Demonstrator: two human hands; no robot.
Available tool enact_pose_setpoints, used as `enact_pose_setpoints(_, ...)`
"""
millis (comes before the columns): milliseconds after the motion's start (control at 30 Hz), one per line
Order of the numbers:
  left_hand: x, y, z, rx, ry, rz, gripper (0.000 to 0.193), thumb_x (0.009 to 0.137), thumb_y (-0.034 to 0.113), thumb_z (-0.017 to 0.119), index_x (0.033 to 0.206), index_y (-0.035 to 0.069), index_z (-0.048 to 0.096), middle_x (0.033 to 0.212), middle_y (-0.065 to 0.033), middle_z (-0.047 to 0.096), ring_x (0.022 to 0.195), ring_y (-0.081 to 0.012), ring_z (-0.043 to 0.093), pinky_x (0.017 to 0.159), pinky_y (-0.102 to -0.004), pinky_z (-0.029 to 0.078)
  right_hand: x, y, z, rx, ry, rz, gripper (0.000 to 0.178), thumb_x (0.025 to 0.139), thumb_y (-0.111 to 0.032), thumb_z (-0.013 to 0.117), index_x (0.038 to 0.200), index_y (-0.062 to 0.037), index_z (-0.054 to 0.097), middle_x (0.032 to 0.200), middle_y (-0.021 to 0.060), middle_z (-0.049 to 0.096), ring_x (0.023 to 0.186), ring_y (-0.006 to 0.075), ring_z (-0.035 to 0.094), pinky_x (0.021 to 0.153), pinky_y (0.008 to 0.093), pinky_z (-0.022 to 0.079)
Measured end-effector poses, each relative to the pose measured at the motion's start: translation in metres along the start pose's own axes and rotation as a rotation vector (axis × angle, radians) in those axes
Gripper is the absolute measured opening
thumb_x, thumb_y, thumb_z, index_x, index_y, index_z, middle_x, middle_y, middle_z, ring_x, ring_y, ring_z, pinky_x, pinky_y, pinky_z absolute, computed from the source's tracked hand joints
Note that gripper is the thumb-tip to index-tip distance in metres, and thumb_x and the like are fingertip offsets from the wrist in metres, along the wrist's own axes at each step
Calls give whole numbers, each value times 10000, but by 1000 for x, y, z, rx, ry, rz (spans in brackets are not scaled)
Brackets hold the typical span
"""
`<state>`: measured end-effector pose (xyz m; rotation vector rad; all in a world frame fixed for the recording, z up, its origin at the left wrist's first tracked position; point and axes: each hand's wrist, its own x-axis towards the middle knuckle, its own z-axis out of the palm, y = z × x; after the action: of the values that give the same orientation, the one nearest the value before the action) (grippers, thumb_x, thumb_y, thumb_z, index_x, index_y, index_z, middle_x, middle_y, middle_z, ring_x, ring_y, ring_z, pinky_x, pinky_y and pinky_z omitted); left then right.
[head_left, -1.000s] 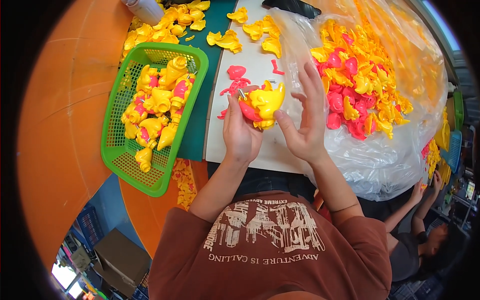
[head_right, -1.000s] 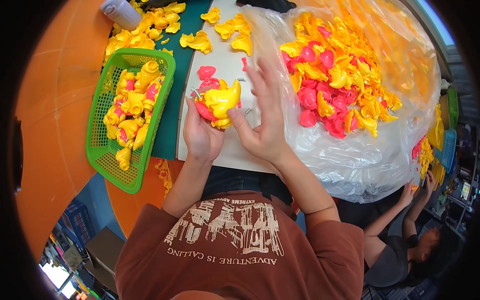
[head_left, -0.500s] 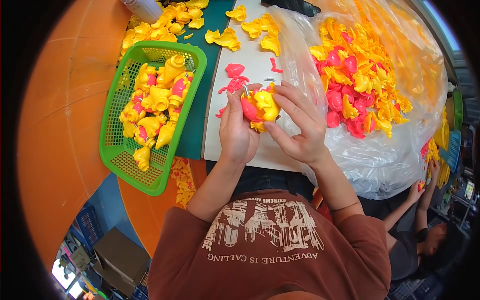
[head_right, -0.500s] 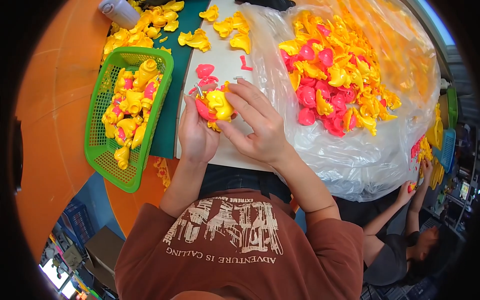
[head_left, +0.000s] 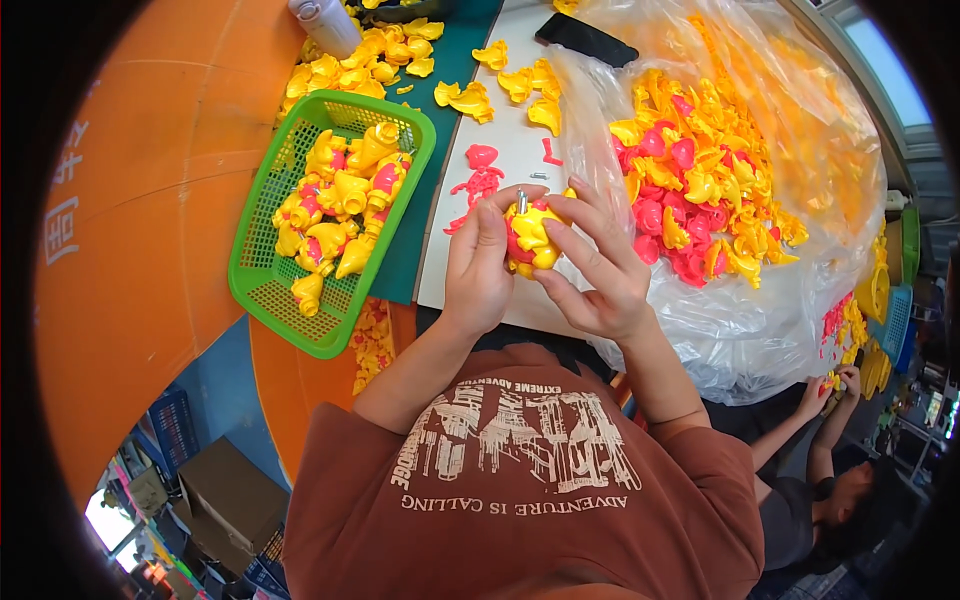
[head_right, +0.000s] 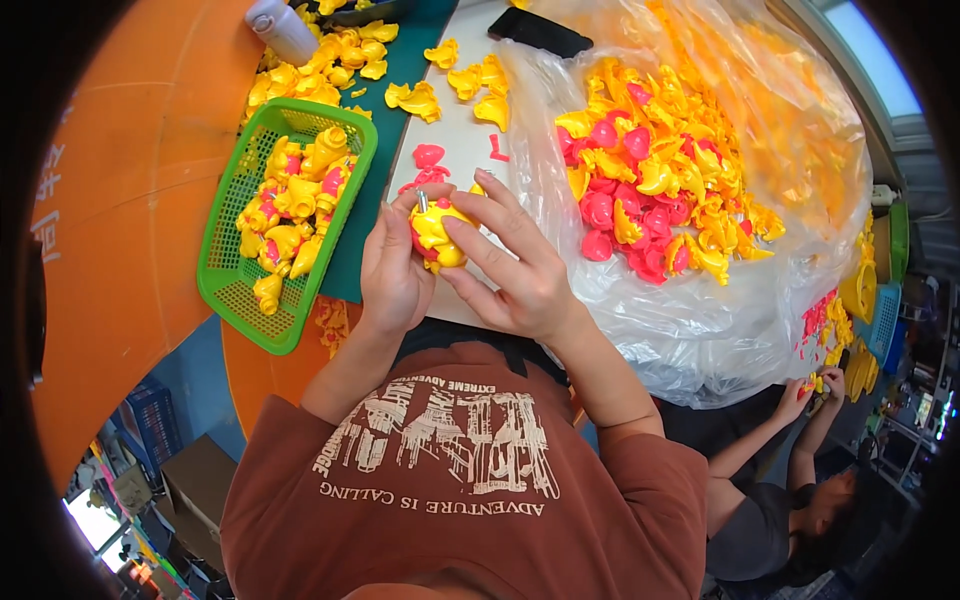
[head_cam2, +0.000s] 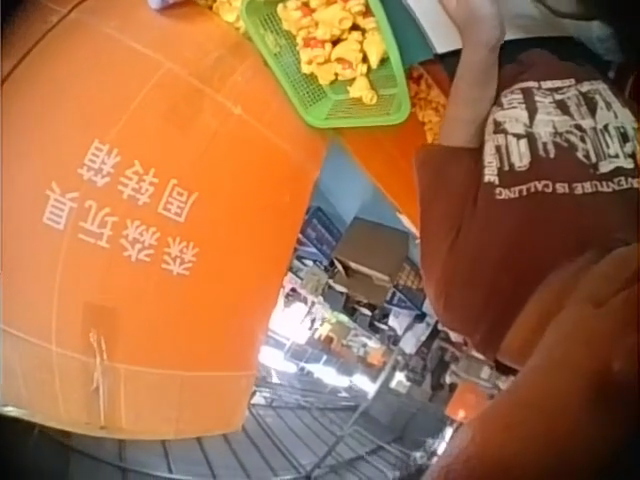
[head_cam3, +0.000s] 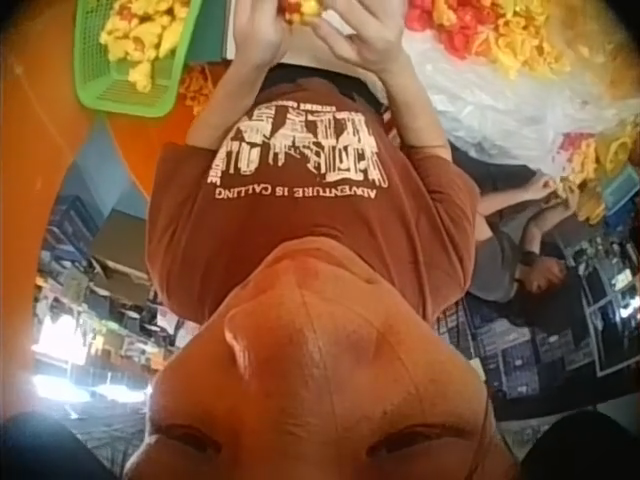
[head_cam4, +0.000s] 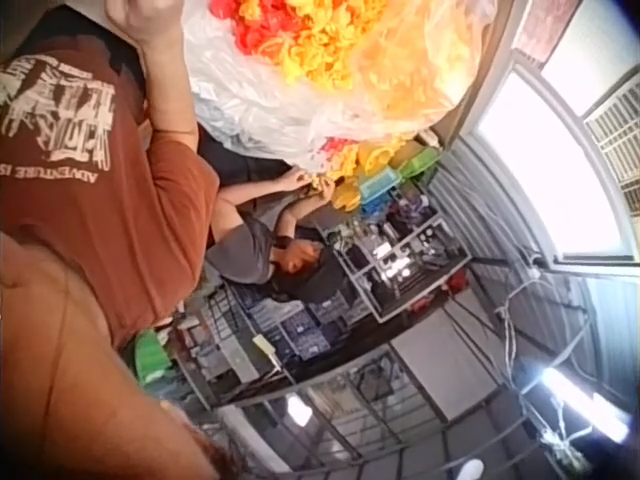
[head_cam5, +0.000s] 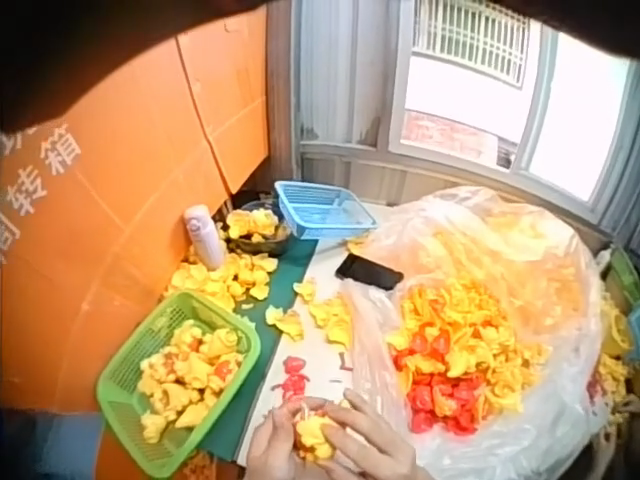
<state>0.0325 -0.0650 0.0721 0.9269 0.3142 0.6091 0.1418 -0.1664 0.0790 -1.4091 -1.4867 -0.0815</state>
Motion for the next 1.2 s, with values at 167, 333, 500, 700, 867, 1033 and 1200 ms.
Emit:
enact_pose_setpoints(167,-7,9,12,45,-21,10,495,1005,369,234,1194,-25,466,1128,-117,552,1014,-134,556,880,-268,457,4,-11,-13,22,12,-6,439,712,-78,731,1118,18,595,1178,224,547,1162,450,479,976,485,404)
enact_pose_setpoints(333,3,8,26,15,-37,9,487,1005,360,242,1199,-29,459,1132,-124,550,1031,-152,551,899,-280,450,5,-8,-26,-23,40,21,420,744,-106,722,1121,21,588,1155,240,555,1141,452,498,956,504,415)
enact_pose_setpoints(500,8,8,24,-38,-45,-8,466,1002,355,282,1243,-27,394,1191,-126,503,1067,-152,528,905,-279,440,15,-3,-27,-14,-2,43,420,738,-92,724,1126,3,593,1165,245,550,1151,444,495,965,492,409)
enact_pose_setpoints(700,17,12,18,223,-75,63,466,932,218,533,1275,-15,319,1197,-96,459,1087,-134,481,924,-262,398,24,9,-15,45,-39,100,451,707,-70,743,1129,-2,599,1253,267,495,1214,428,448,988,466,385)
enact_pose_setpoints(867,23,15,0,290,-186,94,489,923,210,548,1285,-14,308,1237,-117,427,1129,-163,452,965,-298,367,30,6,8,739,221,539,649,758,-56,698,1331,34,408,1366,231,407,1279,318,402,1046,415,327)
enact_pose_setpoints(1033,29,14,-17,279,-261,248,519,909,271,561,1279,-13,332,1257,-148,422,1137,-208,444,980,-332,337,42,13,3,992,55,703,560,870,-99,573,1345,87,344,1364,211,416,1263,282,419,1042,391,337)
enact_pose_setpoints(1200,32,13,-28,502,-269,378,571,885,329,587,1267,-17,341,1224,-163,444,1117,-247,452,967,-352,340,45,23,6,962,28,712,298,915,-44,484,1181,79,537,1235,240,532,1167,285,514,1006,377,385)
